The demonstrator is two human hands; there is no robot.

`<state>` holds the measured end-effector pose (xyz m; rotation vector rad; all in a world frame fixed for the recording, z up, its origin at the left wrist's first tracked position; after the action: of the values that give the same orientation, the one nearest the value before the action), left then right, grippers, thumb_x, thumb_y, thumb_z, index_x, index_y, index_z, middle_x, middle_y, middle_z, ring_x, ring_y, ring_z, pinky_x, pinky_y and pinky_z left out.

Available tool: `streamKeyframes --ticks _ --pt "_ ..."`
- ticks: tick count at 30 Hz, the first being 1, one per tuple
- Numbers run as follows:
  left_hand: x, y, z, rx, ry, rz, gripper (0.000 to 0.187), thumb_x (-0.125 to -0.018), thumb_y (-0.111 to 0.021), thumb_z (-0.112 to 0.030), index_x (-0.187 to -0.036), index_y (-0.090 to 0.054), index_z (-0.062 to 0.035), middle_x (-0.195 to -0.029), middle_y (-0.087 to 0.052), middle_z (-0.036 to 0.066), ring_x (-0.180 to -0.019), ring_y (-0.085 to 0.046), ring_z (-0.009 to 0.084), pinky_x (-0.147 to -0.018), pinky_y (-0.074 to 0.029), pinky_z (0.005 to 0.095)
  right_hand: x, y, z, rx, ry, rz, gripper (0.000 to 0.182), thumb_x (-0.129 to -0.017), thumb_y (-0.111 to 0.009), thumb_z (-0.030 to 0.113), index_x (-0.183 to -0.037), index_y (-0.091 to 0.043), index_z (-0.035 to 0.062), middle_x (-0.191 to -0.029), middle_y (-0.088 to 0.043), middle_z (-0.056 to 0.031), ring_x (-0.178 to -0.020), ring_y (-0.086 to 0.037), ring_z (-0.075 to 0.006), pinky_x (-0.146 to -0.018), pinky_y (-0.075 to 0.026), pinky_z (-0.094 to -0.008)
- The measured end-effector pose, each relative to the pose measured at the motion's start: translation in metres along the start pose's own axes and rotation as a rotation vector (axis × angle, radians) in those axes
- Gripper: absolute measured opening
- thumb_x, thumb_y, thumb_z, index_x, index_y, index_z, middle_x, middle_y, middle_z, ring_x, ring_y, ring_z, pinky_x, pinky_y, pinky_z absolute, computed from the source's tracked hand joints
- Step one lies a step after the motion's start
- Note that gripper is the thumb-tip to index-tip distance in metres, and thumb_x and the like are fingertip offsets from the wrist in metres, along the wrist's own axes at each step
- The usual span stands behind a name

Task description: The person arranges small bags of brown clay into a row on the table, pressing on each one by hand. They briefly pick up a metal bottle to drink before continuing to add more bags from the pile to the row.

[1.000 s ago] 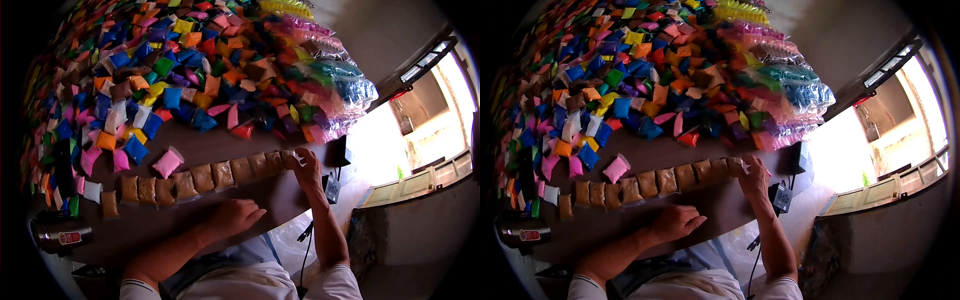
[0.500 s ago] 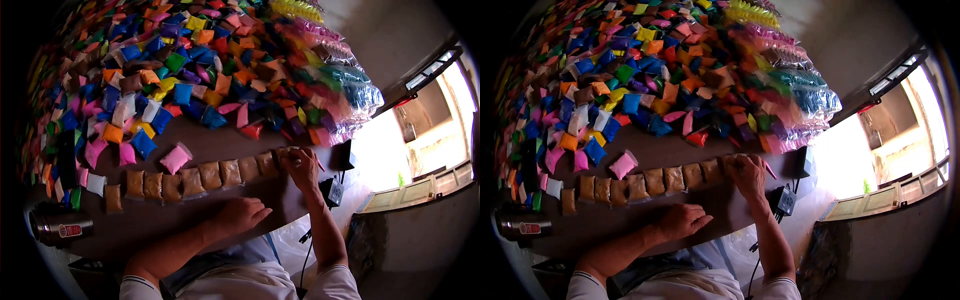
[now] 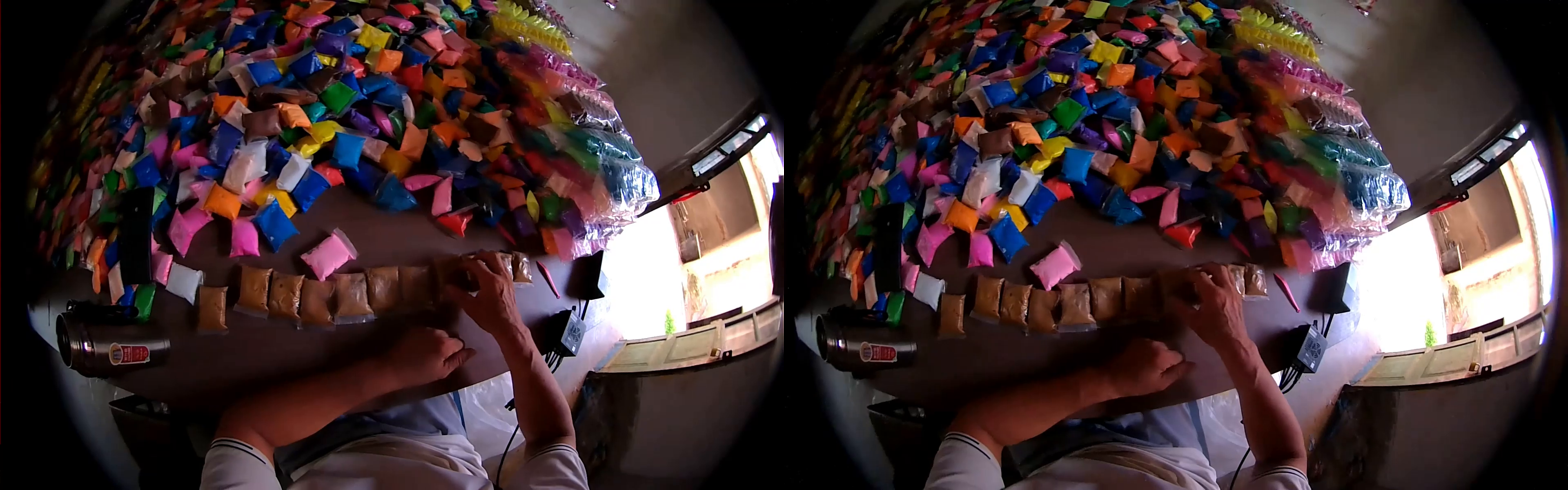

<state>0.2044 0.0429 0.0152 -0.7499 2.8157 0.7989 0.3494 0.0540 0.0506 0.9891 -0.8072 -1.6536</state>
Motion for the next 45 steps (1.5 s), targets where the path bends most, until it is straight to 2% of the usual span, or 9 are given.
streamKeyframes --ticks 10,12,16,19,21,25,28,36,45 --pt "0.000 -0.018 0.015 0.098 0.075 0.143 0.029 -0.097 -0.055 -0.027 -0.110 -0.069 -0.0060 -0.097 -0.069 0.022 -0.095 -0.066 0.0392 -0.090 -0.050 0.0450 -0.019 -0.013 0.077 -0.042 0.171 0.037 0.035 -0.076 -0.078 0.016 -0.106 -0.069 0.0023 -0.107 -0.063 -0.0150 -0.099 -0.064 -0.0341 -0.085 -0.053 -0.0416" --pt "-0.002 -0.005 0.004 0.112 -0.203 -0.263 0.035 -0.099 -0.049 -0.029 -0.123 -0.064 -0.0069 -0.104 -0.068 0.023 -0.098 -0.066 0.0395 -0.094 -0.049 0.0445 -0.024 -0.026 0.090 -0.047 0.132 0.168 0.040 -0.076 -0.078 0.017 -0.113 -0.068 0.0049 -0.114 -0.060 -0.0159 -0.101 -0.064 -0.0346 -0.087 -0.053 -0.0415" --pt "0.001 -0.003 0.003 0.069 -0.225 -0.229 0.036 -0.099 -0.050 -0.033 -0.115 -0.067 -0.0050 -0.101 -0.069 0.022 -0.096 -0.066 0.0391 -0.092 -0.050 0.0442 -0.028 -0.039 0.082 -0.065 0.174 0.275 0.049 -0.073 -0.080 0.019 -0.119 -0.066 0.0077 -0.121 -0.056 -0.0166 -0.104 -0.063 -0.0359 -0.089 -0.053 -0.0411" --pt "0.001 -0.010 0.009 0.083 0.077 0.159 0.033 -0.098 -0.054 -0.032 -0.110 -0.067 -0.0040 -0.095 -0.070 0.021 -0.094 -0.066 0.0386 -0.090 -0.050 0.0436 -0.036 -0.027 0.080 -0.056 0.147 0.262 0.050 -0.071 -0.080 0.017 -0.119 -0.066 0.0076 -0.118 -0.058 -0.0164 -0.104 -0.062 -0.0358 -0.090 -0.052 -0.0404" --pt "0.002 -0.002 0.003 0.099 -0.003 -0.006 0.041 -0.097 -0.054 -0.036 -0.076 -0.068 -0.0043 -0.077 -0.068 0.017 -0.077 -0.065 0.0374 -0.077 -0.051 0.0476 -0.039 -0.025 0.070 -0.057 0.117 0.223 0.047 -0.071 -0.079 0.014 -0.116 -0.068 0.0057 -0.114 -0.060 -0.0158 -0.104 -0.062 -0.0349 -0.090 -0.052 -0.0404" --pt "0.001 -0.012 0.010 0.115 0.002 0.002 0.037 -0.097 -0.053 -0.034 -0.081 -0.068 -0.0047 -0.084 -0.069 0.016 -0.078 -0.066 0.0344 -0.075 -0.051 0.0472 -0.042 -0.023 0.094 0.027 0.214 0.182 0.044 -0.073 -0.080 0.015 -0.114 -0.068 0.0048 -0.113 -0.061 -0.0157 -0.100 -0.064 -0.0334 -0.086 -0.053 -0.0400" --pt "-0.001 -0.018 0.010 0.137 -0.224 -0.280 0.030 -0.100 -0.053 -0.032 -0.106 -0.064 -0.0037 -0.110 -0.066 0.017 -0.102 -0.063 0.0305 -0.089 -0.049 0.0407 -0.038 -0.031 0.134 -0.064 0.262 0.298 0.039 -0.075 -0.079 0.016 -0.111 -0.068 0.0054 -0.111 -0.062 -0.0154 -0.099 -0.065 -0.0331 -0.084 -0.054 -0.0400" --pt "-0.016 -0.062 0.047 0.001 -0.135 0.589 0.027 -0.100 -0.056 -0.024 -0.117 -0.061 -0.0040 -0.118 -0.063 0.015 -0.109 -0.059 0.0254 -0.094 -0.047 0.0388 -0.021 -0.087 0.181 -0.041 0.429 0.390 0.037 -0.074 -0.075 0.011 -0.109 -0.065 0.0085 -0.112 -0.058 -0.0140 -0.103 -0.062 -0.0333 -0.087 -0.053 -0.0434" --pt "0.004 -0.045 0.024 0.232 -0.047 0.135 0.027 -0.100 -0.057 -0.023 -0.118 -0.060 -0.0038 -0.118 -0.063 0.014 -0.109 -0.059 0.0249 -0.094 -0.046 0.0385 -0.032 -0.073 0.188 -0.050 0.426 0.432 0.041 -0.073 -0.076 0.012 -0.112 -0.065 0.0077 -0.111 -0.059 -0.0115 -0.108 -0.060 -0.0329 -0.092 -0.052 -0.0427"
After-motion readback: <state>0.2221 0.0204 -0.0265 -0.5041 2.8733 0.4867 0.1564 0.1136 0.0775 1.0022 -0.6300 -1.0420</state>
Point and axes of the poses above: each hand's wrist, its own x-axis away from the middle knuckle, its own y-axis out of the back of the hand, z = x × y, the point moved 5 cm from there along -x, towards the middle knuckle
